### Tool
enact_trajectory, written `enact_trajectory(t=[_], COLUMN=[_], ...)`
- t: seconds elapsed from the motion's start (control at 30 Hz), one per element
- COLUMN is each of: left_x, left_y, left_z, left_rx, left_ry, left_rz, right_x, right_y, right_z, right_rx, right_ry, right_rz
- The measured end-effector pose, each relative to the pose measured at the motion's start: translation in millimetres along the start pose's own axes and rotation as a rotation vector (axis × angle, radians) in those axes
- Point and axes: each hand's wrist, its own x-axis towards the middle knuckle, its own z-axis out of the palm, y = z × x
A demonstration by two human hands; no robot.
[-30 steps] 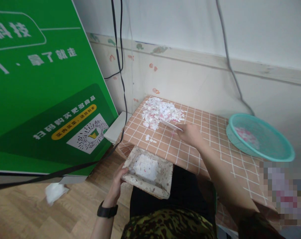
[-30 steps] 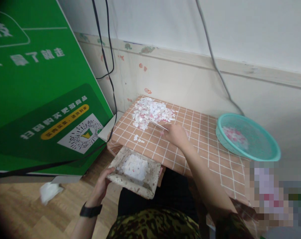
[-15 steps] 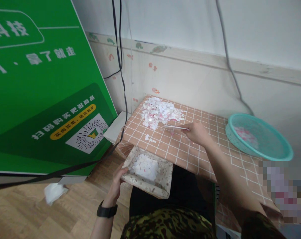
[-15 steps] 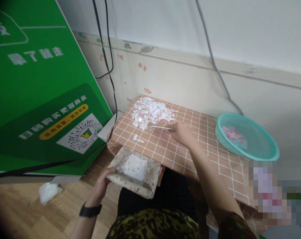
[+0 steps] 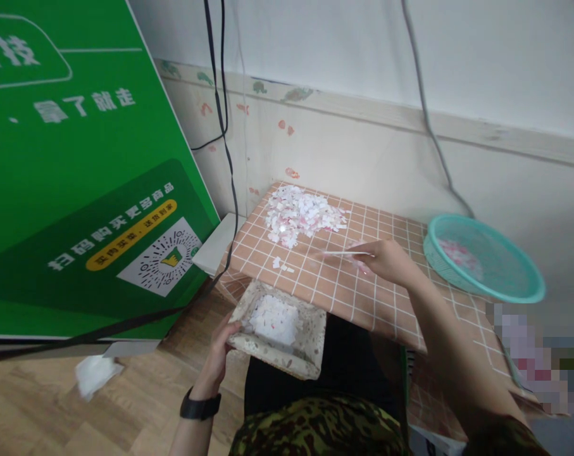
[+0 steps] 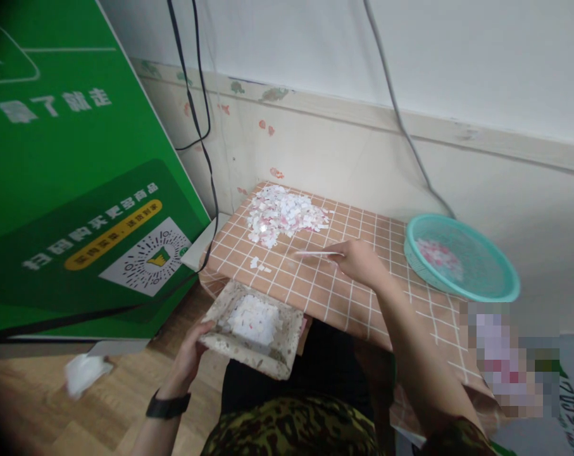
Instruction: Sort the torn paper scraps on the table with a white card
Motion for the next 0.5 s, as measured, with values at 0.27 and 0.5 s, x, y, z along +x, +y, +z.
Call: enact_trajectory(t=[0.27,0.5], left_x=[1,1], left_y=[1,1], left_z=[0,-2], left_rx=[0.037,0.03], left_ry=[-0.001,-0.001], left_rz=[-0.013,-0.008], right_x=[-19,-22], right_y=[-47,-25], right_z=[59,98], right_rx=[0.403,0.659], right_ry=[0.055,0.226], right_rz=[0.134,0.403])
